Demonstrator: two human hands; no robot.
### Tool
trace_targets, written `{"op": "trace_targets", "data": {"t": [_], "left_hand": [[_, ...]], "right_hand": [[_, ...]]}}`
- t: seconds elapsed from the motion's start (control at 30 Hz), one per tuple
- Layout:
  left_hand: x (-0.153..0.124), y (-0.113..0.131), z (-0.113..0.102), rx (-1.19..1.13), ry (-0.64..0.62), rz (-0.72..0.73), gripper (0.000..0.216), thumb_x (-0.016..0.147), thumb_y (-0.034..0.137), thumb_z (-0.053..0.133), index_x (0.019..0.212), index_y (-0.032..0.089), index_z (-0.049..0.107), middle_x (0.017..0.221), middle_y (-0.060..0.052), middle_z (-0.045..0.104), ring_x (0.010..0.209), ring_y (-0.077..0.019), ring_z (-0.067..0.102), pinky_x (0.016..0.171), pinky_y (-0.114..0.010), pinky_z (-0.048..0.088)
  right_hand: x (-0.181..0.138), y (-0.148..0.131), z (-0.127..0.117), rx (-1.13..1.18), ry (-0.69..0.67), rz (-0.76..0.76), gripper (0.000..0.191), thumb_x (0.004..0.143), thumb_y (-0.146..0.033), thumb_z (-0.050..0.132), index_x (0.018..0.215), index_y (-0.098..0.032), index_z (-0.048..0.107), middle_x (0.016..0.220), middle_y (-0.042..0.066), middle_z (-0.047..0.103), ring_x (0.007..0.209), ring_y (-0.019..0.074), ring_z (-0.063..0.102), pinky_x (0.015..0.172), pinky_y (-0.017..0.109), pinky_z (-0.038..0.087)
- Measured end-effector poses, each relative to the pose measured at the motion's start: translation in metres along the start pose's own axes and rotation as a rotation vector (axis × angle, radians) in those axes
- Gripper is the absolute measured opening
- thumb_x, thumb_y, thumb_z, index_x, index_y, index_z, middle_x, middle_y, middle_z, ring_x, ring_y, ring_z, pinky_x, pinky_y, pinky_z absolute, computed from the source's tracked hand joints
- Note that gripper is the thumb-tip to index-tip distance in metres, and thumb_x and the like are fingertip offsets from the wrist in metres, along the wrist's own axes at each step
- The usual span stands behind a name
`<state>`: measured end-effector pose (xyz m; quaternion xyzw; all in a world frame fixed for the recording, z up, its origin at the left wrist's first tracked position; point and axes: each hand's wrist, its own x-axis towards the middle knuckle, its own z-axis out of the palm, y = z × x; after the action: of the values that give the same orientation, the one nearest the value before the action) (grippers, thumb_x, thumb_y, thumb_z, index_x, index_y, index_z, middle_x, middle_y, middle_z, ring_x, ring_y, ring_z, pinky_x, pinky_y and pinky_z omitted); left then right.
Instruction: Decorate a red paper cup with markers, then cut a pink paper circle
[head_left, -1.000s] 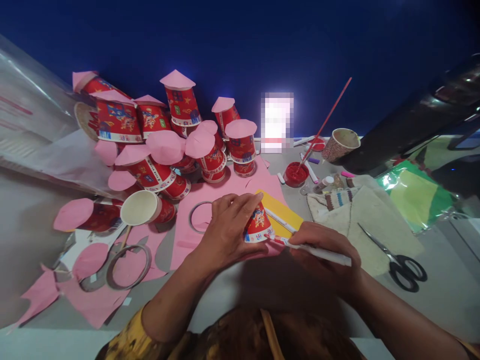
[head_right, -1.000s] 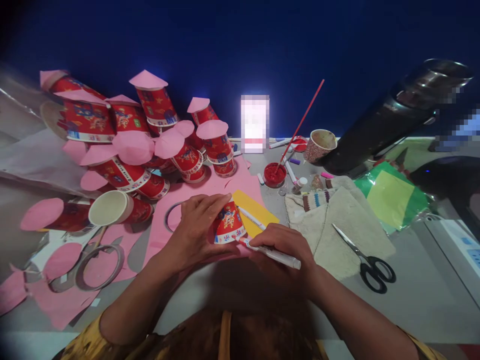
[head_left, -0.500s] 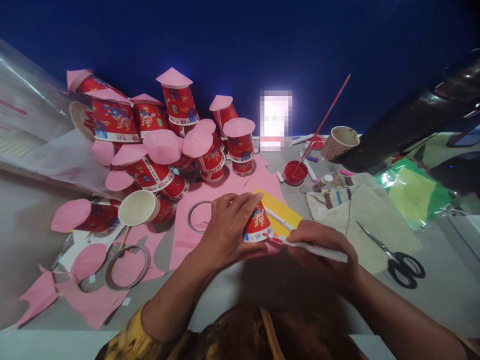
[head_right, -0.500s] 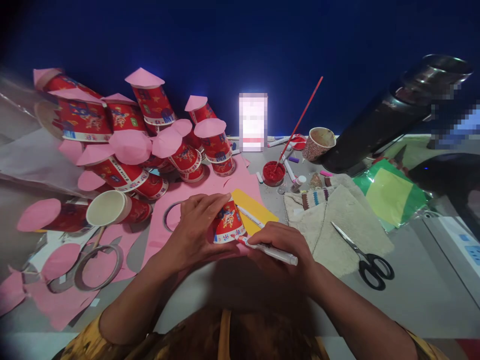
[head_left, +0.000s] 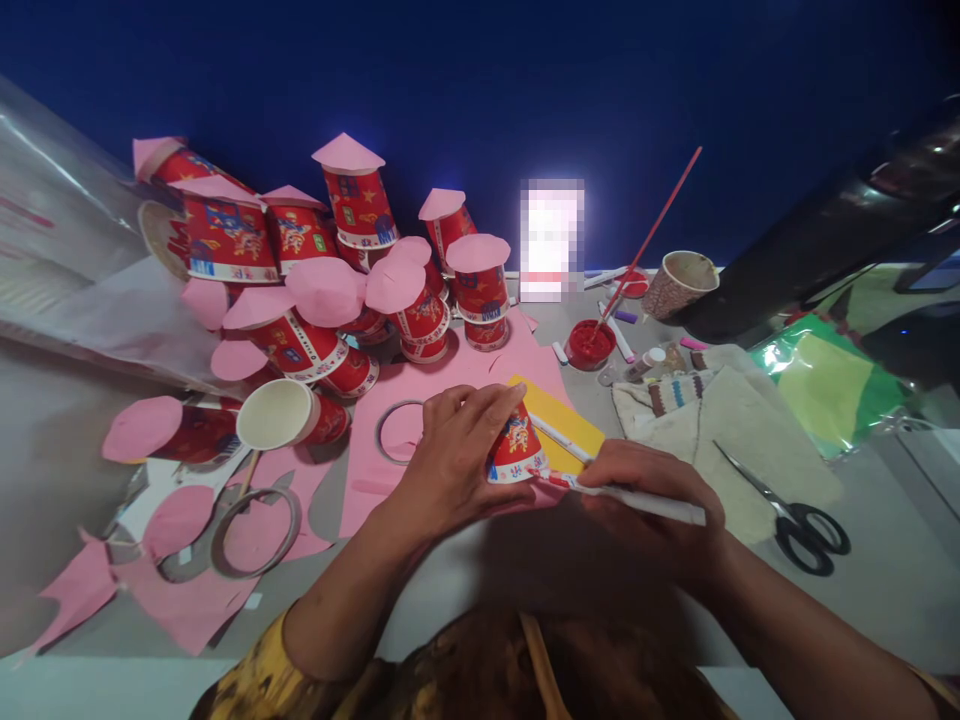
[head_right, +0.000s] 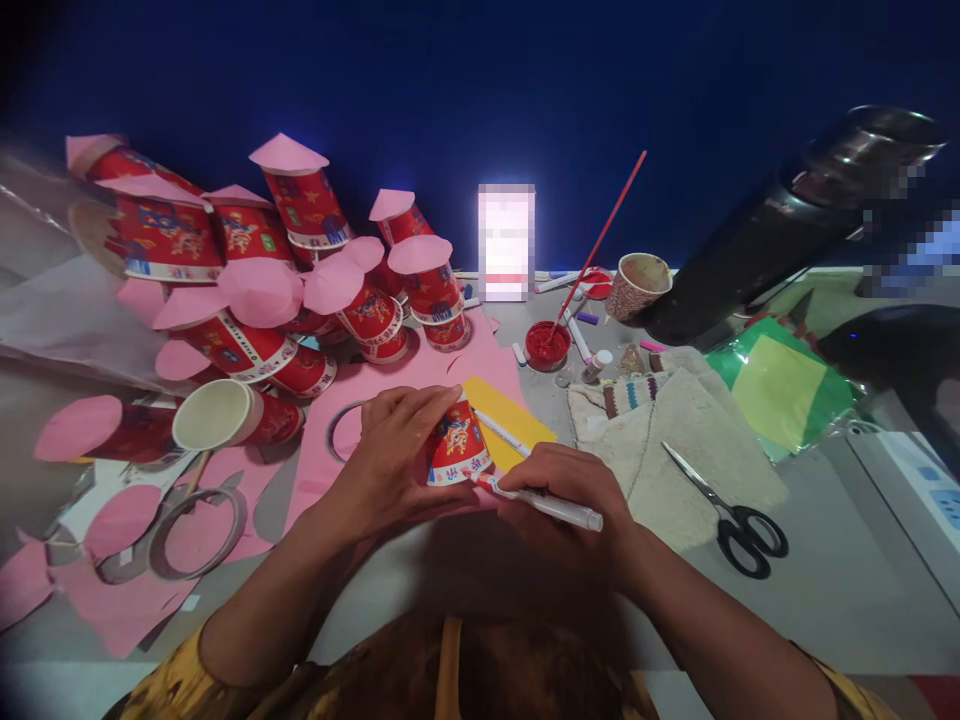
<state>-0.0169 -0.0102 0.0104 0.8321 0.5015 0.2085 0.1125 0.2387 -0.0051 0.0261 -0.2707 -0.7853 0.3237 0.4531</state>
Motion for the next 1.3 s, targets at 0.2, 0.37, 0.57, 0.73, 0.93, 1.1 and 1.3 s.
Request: {"op": "trace_targets", "data": {"t": [0.2, 0.37, 0.57, 0.73, 0.93, 1.1, 1.3], "left_hand": [[0.0003, -0.0001, 0.0007, -0.005, -0.003, -0.003, 0.114, 0.072, 0.070, 0.090, 0.162, 0.023, 0.038, 0.154, -0.016, 0.061, 0.129, -0.0373, 0.053, 0.111, -0.051, 0.034], [0.0001, 0.0003, 0.0011, -0.011, -0.013, -0.006, 0.113, 0.074, 0.065, 0.091, 0.163, 0.023, 0.037, 0.155, -0.017, 0.059, 0.130, -0.0377, 0.053, 0.111, -0.051, 0.035], [0.0008, 0.0017, 0.0022, -0.014, -0.001, 0.002, 0.116, 0.070, 0.064, 0.094, 0.163, 0.024, 0.036, 0.153, -0.016, 0.061, 0.129, -0.0375, 0.054, 0.110, -0.051, 0.035], [0.0008, 0.0014, 0.0016, -0.007, 0.001, 0.020, 0.118, 0.068, 0.062, 0.096, 0.161, 0.022, 0.035, 0.154, -0.016, 0.060, 0.129, -0.0368, 0.054, 0.111, -0.050, 0.034], [0.0011, 0.0027, 0.0003, 0.003, 0.006, 0.019, 0.117, 0.068, 0.058, 0.098, 0.160, 0.022, 0.036, 0.154, -0.015, 0.060, 0.130, -0.0360, 0.052, 0.112, -0.049, 0.035], [0.0014, 0.0019, 0.0004, 0.002, 0.030, 0.037, 0.113, 0.070, 0.058, 0.097, 0.160, 0.022, 0.038, 0.151, -0.015, 0.062, 0.130, -0.0361, 0.053, 0.112, -0.049, 0.035], [0.0016, 0.0028, -0.0009, 0.020, 0.019, 0.035, 0.107, 0.076, 0.060, 0.091, 0.161, 0.023, 0.039, 0.152, -0.016, 0.063, 0.130, -0.0354, 0.057, 0.108, -0.047, 0.035]], "right_hand": [[0.0003, 0.0014, 0.0006, 0.009, -0.013, -0.003, 0.007, 0.095, -0.016, 0.070, 0.099, -0.020, 0.074, 0.072, 0.003, 0.076, 0.060, 0.0159, 0.070, 0.058, 0.026, 0.053], [0.0002, 0.0020, -0.0005, -0.006, -0.008, -0.001, 0.008, 0.094, -0.016, 0.071, 0.099, -0.020, 0.075, 0.073, 0.004, 0.077, 0.061, 0.0170, 0.071, 0.060, 0.027, 0.055], [-0.0007, 0.0022, 0.0004, -0.007, -0.009, -0.004, 0.008, 0.095, -0.016, 0.071, 0.099, -0.020, 0.075, 0.074, 0.003, 0.077, 0.063, 0.0168, 0.071, 0.061, 0.027, 0.055], [-0.0034, 0.0028, 0.0007, -0.020, 0.022, -0.011, 0.009, 0.095, -0.015, 0.071, 0.100, -0.021, 0.074, 0.075, 0.004, 0.077, 0.062, 0.0173, 0.071, 0.061, 0.028, 0.055], [-0.0023, 0.0020, -0.0027, -0.077, 0.043, -0.007, 0.006, 0.098, -0.018, 0.069, 0.099, -0.023, 0.072, 0.074, 0.003, 0.077, 0.062, 0.0185, 0.072, 0.060, 0.029, 0.056], [-0.0036, 0.0002, -0.0039, -0.089, 0.037, -0.001, 0.004, 0.100, -0.021, 0.067, 0.098, -0.023, 0.071, 0.074, 0.003, 0.077, 0.062, 0.0178, 0.072, 0.060, 0.029, 0.056], [-0.0048, -0.0039, -0.0030, -0.077, 0.065, 0.059, 0.012, 0.094, -0.013, 0.069, 0.101, -0.023, 0.071, 0.078, 0.004, 0.077, 0.065, 0.0181, 0.071, 0.061, 0.029, 0.055]]}}
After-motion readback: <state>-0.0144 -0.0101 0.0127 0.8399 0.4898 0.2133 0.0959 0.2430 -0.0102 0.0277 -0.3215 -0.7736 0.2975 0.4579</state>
